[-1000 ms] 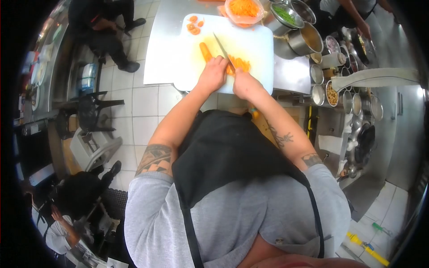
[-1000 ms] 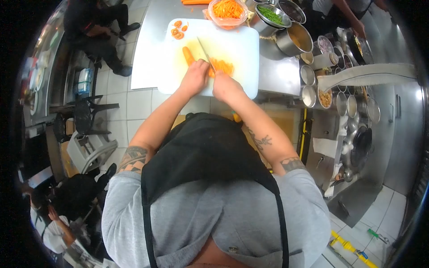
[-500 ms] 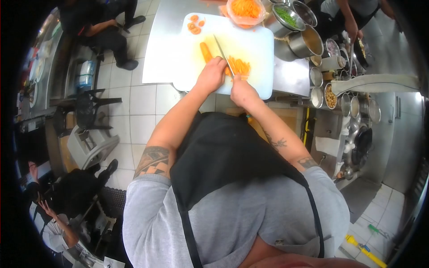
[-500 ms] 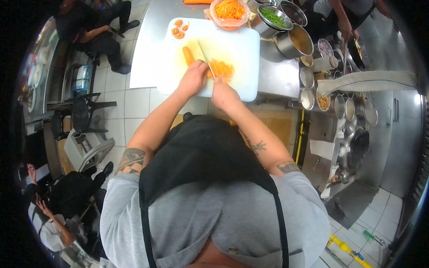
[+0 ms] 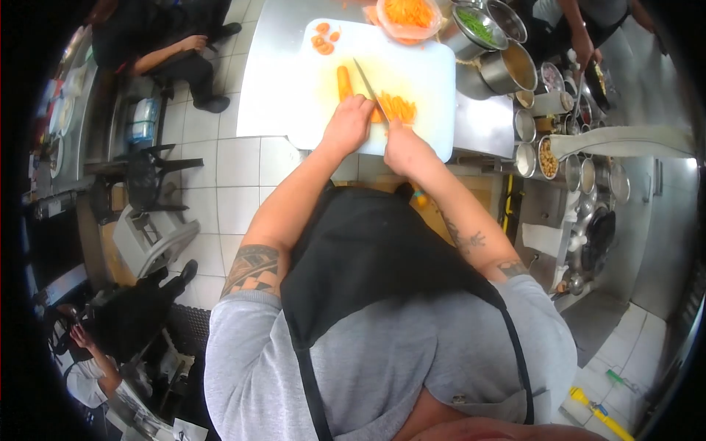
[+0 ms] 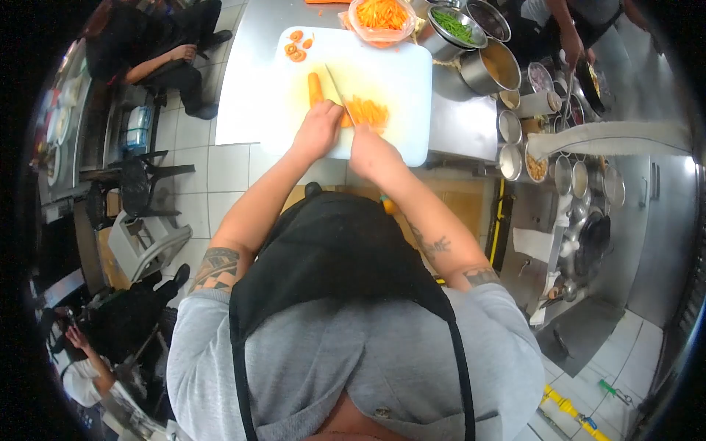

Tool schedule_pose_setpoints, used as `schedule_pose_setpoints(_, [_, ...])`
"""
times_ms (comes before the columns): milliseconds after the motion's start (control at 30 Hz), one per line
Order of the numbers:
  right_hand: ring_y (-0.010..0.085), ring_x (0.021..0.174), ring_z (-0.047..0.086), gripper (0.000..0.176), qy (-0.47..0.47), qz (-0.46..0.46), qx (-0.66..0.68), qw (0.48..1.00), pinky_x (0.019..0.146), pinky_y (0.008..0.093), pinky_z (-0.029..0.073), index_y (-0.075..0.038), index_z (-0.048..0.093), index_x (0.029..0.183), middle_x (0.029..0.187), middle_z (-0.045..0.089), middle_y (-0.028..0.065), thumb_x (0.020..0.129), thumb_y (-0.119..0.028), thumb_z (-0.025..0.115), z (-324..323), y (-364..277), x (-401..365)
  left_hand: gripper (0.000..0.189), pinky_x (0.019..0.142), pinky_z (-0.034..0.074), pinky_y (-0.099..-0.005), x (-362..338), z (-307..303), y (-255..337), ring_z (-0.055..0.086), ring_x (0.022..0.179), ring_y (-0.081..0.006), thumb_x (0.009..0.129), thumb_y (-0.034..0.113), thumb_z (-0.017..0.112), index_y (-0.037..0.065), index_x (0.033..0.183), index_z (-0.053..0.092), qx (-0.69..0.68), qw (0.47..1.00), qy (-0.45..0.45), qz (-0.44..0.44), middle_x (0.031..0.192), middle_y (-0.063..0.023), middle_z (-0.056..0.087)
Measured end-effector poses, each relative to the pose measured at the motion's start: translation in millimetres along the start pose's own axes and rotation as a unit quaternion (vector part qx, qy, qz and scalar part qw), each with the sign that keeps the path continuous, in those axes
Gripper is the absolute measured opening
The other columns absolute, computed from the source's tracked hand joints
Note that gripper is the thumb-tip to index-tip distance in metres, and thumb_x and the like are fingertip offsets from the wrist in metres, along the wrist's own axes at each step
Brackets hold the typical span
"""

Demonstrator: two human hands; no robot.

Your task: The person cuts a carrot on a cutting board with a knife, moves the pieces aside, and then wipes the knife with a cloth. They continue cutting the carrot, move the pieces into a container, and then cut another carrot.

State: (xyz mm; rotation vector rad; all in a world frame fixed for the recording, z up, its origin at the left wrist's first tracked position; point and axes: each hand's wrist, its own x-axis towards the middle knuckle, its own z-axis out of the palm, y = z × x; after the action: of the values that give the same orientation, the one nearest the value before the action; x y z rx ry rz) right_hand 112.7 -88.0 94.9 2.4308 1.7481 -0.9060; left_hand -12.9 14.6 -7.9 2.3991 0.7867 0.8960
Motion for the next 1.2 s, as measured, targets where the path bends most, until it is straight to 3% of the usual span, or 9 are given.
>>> schedule_pose_setpoints(200, [0.0502, 0.092, 0.069, 0.029, 0.017, 0.014, 0.005, 1.0, 0.084, 0.0535, 0.055, 0.009, 0.047, 0.12, 0.094, 0.068, 0.0367, 0.094, -0.006, 0.047, 15.4, -2.3, 10.8, 0.014, 0.083, 0.049, -0.0473, -2.4, -6.4, 2.1, 0.059, 0.093, -0.0373, 0.087, 0.004, 0.06, 0.004, 0.1, 0.063, 0.009, 1.0, 0.007, 0.003, 0.092, -0.0158, 0.058])
schedule_pose_setpoints(300, [0.0464, 0.104, 0.069, 0.033, -0.005, 0.021, -0.007, 1.0, 0.091, 0.0507, 0.055, 0.008, 0.051, 0.122, 0.107, 0.069, 0.0343, 0.091, -0.005, 0.052, 1.5, -9.0, 3.9, 0.017, 0.083, 0.049, -0.0468, -2.1, -3.4, -2.0, 0.059, 0.092, -0.0371, 0.085, 0.003, 0.062, 0.005, 0.101, 0.064, 0.018, 1.0, -0.017, -0.019, 0.091, -0.0153, 0.059])
schedule_pose_setpoints(400, [0.0461, 0.104, 0.069, 0.032, -0.029, 0.07, 0.015, 0.997, 0.09, 0.0505, 0.055, 0.007, 0.051, 0.12, 0.106, 0.069, 0.0336, 0.091, -0.005, 0.054, 12.2, -13.1, -3.5, 0.017, 0.082, 0.049, -0.047, -2.6, -3.2, -2.1, 0.059, 0.091, -0.0377, 0.083, 0.002, 0.062, 0.005, 0.101, 0.064, -0.002, 1.0, 0.014, -0.001, 0.091, -0.0159, 0.059])
schedule_pose_setpoints(500, [0.0464, 0.103, 0.069, 0.033, 0.015, 0.046, 0.035, 0.998, 0.09, 0.0511, 0.055, 0.007, 0.051, 0.12, 0.106, 0.069, 0.0338, 0.09, -0.005, 0.054, 22.0, -7.2, 9.1, 0.017, 0.082, 0.049, -0.0481, -1.1, -5.1, -2.6, 0.059, 0.092, -0.0383, 0.082, 0.0, 0.062, 0.004, 0.099, 0.063, 0.005, 1.0, -0.015, -0.005, 0.092, -0.0168, 0.06])
schedule_pose_setpoints(700, [0.0461, 0.102, 0.069, 0.031, -0.037, 0.051, 0.03, 0.998, 0.089, 0.0512, 0.055, 0.009, 0.052, 0.117, 0.106, 0.069, 0.0338, 0.089, -0.004, 0.053, 9.3, -17.2, -7.0, 0.02, 0.086, 0.05, -0.0474, -2.8, -3.8, -7.4, 0.059, 0.095, -0.0377, 0.082, 0.001, 0.059, 0.003, 0.102, 0.063, 0.003, 1.0, -0.014, 0.005, 0.094, -0.0165, 0.059])
schedule_pose_setpoints(800, [0.0458, 0.101, 0.07, 0.032, 0.0, 0.039, 0.021, 0.999, 0.089, 0.0506, 0.055, 0.01, 0.051, 0.117, 0.105, 0.069, 0.0339, 0.088, -0.004, 0.054, 18.7, -15.0, 2.7, 0.02, 0.085, 0.05, -0.0474, -2.2, -0.9, -6.7, 0.058, 0.094, -0.0381, 0.082, 0.001, 0.06, 0.003, 0.102, 0.062, 0.003, 1.0, -0.01, 0.0, 0.094, -0.0166, 0.058])
schedule_pose_setpoints(1200, [0.0462, 0.099, 0.07, 0.036, 0.0, 0.014, 0.033, 0.999, 0.088, 0.0508, 0.056, 0.011, 0.049, 0.119, 0.1, 0.07, 0.0332, 0.086, -0.003, 0.054, 14.1, -14.3, 6.2, 0.017, 0.084, 0.05, -0.0483, -6.1, -1.8, -4.6, 0.058, 0.092, -0.0407, 0.081, -0.002, 0.06, 0.0, 0.098, 0.06, -0.001, 1.0, 0.011, -0.007, 0.094, -0.0204, 0.057])
